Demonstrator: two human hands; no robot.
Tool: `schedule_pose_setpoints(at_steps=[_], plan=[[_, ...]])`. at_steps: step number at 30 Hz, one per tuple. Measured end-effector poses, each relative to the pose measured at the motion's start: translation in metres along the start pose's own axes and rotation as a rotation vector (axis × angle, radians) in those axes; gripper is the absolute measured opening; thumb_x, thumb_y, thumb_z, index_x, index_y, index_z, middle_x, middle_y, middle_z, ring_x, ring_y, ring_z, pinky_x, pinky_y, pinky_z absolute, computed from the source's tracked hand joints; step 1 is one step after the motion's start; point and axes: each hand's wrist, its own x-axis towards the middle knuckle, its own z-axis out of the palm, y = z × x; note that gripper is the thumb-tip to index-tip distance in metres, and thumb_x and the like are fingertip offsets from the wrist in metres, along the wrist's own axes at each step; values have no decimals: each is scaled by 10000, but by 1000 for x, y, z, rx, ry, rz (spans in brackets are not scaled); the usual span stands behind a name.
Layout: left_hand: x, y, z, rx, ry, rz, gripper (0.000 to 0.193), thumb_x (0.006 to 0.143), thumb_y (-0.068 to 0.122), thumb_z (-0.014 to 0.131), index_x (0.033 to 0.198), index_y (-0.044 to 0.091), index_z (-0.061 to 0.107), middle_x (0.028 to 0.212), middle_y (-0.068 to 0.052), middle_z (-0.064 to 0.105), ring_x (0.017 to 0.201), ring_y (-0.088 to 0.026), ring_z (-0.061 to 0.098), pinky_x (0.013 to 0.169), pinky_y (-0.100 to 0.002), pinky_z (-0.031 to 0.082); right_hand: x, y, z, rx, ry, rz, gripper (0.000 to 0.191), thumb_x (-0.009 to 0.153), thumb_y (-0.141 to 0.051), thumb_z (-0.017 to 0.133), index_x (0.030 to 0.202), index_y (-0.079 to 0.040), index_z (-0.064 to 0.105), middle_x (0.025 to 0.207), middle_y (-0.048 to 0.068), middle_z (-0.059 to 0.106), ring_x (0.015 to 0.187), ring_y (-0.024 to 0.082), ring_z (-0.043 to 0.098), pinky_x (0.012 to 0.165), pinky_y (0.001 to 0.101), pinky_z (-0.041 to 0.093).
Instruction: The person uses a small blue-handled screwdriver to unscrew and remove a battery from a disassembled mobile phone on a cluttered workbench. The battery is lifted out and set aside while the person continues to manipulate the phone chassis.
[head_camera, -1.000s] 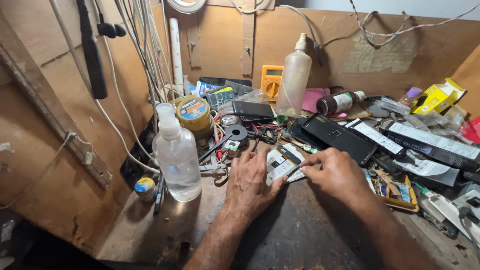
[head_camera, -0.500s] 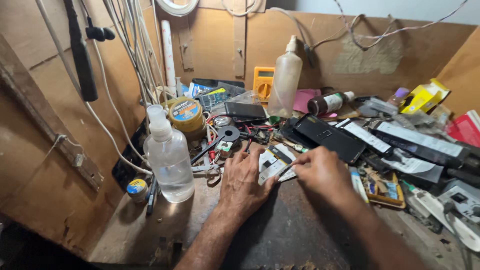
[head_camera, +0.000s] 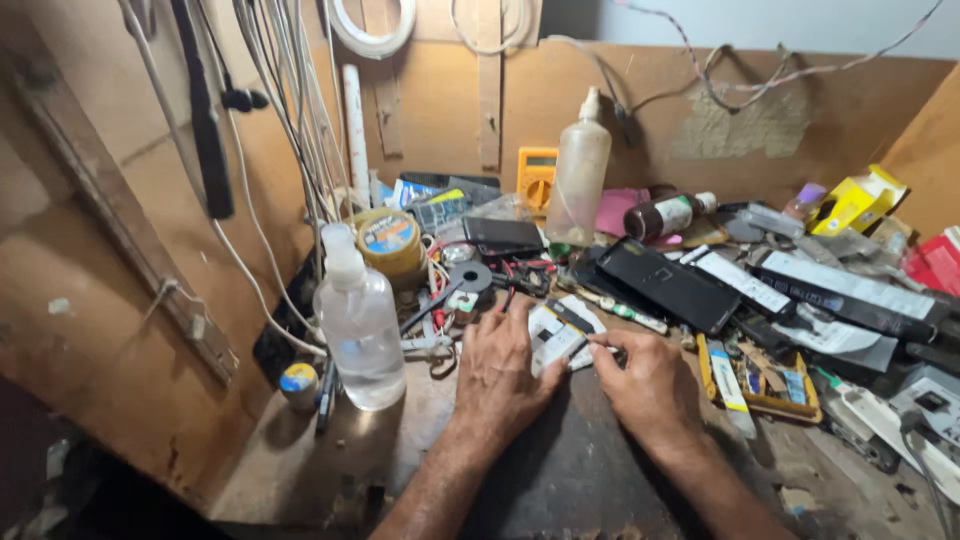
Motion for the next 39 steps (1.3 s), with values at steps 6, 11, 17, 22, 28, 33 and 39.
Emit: schedule_pose_setpoints(at_steps=[6, 11, 17, 22, 28, 33, 39], plan=[[11, 3, 14, 112, -19, -47, 882, 656, 364, 898, 1311, -44, 471, 1177, -238, 630, 1191, -392, 547, 946, -483, 408, 35, 11, -6, -65, -168, 22, 272, 804, -356, 741, 1025, -224, 828, 854, 142, 784, 796, 318, 767, 751, 434, 597], [15, 12, 28, 197, -10, -76, 940, 694, 360, 879, 1356, -115, 412, 1207, -230, 613, 1234, -391, 525, 1018, -499, 364, 45, 8, -10, -112, -224, 50, 267, 805, -361, 741, 1015, -225, 837, 868, 135, 790, 844, 317, 765, 793, 441, 597], [12, 10, 30, 186, 39, -13, 913, 710, 298, 871, 1355, -141, 397, 1175, -232, 618, 1177, -401, 548, 1007, -519, 364, 26, 1, -6, -112, -114, 84, 253, 838, -368, 725, 1034, -249, 832, 854, 149, 775, 792, 340, 759, 743, 448, 598], [11, 8, 32, 133, 26, -22, 892, 729, 279, 865, 1365, -131, 394, 1183, -226, 619, 1143, -387, 564, 1014, -526, 368, 2, -5, 3, -39, 22, 100, 239, 843, -351, 724, 1027, -233, 822, 768, 137, 769, 733, 334, 746, 670, 466, 577], [10, 9, 35, 187, 71, -10, 856, 720, 293, 860, 1332, -117, 425, 1144, -226, 636, 1141, -389, 568, 1031, -520, 366, -8, -8, 13, -67, 112, 48, 252, 894, -361, 691, 1052, -208, 815, 791, 152, 760, 731, 353, 748, 650, 461, 576], [12, 11, 35, 159, 39, -41, 848, 731, 295, 859, 1335, -113, 424, 1142, -206, 645, 1123, -379, 571, 1015, -515, 366, -7, -2, 16, -71, 144, 8, 250, 899, -351, 690, 1045, -194, 819, 814, 182, 753, 760, 393, 729, 676, 481, 572], [11, 13, 30, 124, 13, -77, 847, 725, 297, 862, 1335, -100, 428, 1128, -208, 643, 1110, -368, 579, 1024, -502, 361, 2, -1, 17, -14, 234, -70, 236, 918, -315, 670, 1040, -172, 812, 872, 156, 766, 766, 370, 739, 678, 468, 573]])
